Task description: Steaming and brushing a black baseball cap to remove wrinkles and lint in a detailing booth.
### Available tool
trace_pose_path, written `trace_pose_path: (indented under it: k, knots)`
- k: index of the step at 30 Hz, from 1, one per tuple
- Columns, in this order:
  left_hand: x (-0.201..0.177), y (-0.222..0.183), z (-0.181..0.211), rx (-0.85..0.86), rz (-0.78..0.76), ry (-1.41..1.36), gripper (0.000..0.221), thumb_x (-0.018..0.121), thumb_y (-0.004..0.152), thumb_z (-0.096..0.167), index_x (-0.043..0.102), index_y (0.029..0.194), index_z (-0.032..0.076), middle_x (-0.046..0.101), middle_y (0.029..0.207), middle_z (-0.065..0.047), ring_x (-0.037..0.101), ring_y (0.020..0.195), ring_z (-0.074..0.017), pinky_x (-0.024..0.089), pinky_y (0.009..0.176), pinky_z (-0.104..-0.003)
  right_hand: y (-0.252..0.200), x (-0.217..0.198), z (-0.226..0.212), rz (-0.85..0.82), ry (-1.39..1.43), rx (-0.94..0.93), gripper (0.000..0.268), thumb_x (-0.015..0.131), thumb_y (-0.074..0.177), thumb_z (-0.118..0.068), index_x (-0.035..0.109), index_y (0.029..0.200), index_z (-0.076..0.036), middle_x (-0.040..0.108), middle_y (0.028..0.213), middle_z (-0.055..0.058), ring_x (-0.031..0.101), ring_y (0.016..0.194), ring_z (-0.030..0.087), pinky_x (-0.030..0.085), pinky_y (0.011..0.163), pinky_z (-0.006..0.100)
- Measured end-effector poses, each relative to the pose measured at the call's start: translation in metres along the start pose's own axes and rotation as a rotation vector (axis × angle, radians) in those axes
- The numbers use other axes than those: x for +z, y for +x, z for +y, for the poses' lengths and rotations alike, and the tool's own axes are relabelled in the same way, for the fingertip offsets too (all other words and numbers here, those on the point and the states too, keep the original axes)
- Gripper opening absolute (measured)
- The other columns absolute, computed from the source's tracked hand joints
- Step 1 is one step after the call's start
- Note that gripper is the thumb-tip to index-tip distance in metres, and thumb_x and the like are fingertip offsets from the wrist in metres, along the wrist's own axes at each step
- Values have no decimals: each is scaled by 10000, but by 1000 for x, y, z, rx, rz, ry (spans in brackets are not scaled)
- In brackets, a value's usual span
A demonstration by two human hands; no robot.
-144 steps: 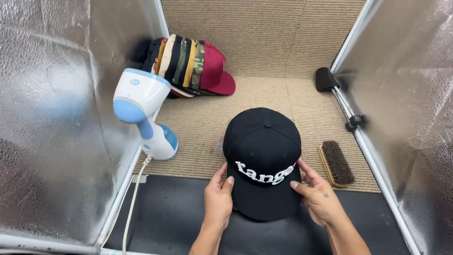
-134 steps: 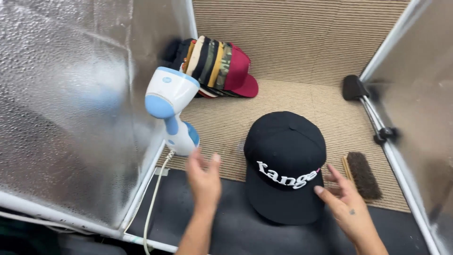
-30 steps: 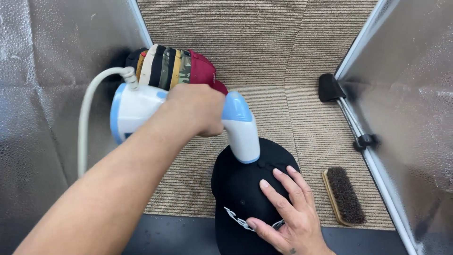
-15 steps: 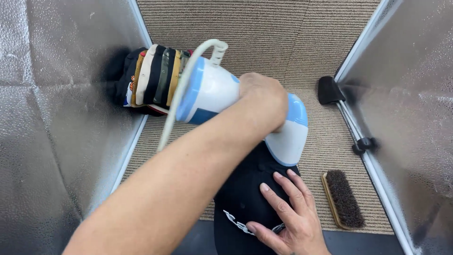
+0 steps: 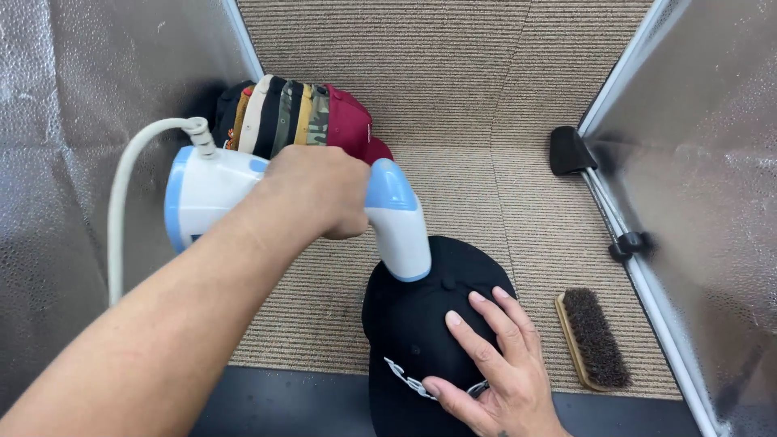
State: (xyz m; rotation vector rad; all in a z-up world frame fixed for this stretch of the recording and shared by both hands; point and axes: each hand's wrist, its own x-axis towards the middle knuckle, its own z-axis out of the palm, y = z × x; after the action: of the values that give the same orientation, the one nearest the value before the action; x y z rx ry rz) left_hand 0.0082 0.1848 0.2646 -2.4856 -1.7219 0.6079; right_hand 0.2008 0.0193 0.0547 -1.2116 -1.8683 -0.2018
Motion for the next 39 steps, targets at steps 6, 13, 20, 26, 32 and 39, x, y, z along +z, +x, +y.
trace_pose_path:
  k: [6,13,20,26,32,39]
  knots:
    - [-22,44,69,108,130,93,468,658,862,520,717,1242,254,721,1231,36,701,1134,-237,549,895,-428,-2,2,6,11,-15,-38,703,810,783,-530,643,1359,-165,559,1465,185,463,1445,451,411,1196,565]
    - [-44,53,102,169,52,99,454,688,873,411,682,1314,303,667,1349,83,628,1264,-210,499,977,-351,3,-6,1,-63,-13,20,690,810,788,-493,646,1366,-153,535,1487,181,432,1466,449,381,1181,605]
    - [-8,20,20,10,18,34,454,626,879,350,682,1307,211,693,1305,2,686,1185,-270,567,924,-445,4,-6,0,-30,-6,-45,698,806,795,-514,634,1364,-148,548,1473,167,461,1446,444,405,1200,578]
    - [27,-38,-24,-80,-68,-72,378,509,865,259,669,1190,152,712,1181,-61,688,1083,-318,582,852,-490,2,-4,-3,2,10,-35,676,805,804,-500,628,1363,-164,547,1467,149,456,1455,438,406,1203,574]
    - [28,-15,1,-49,105,-149,384,574,864,271,672,1215,147,716,1197,-67,698,1093,-324,577,867,-503,5,-4,2,-9,14,-51,632,795,812,-467,653,1337,-147,559,1444,149,464,1435,419,395,1206,551]
    - [56,-24,-13,17,258,-262,491,650,781,303,726,1168,10,753,1051,-210,727,1051,-410,565,858,-611,31,-12,10,-52,-146,80,293,634,977,-435,766,1211,-320,703,1139,-74,635,1053,228,485,877,405]
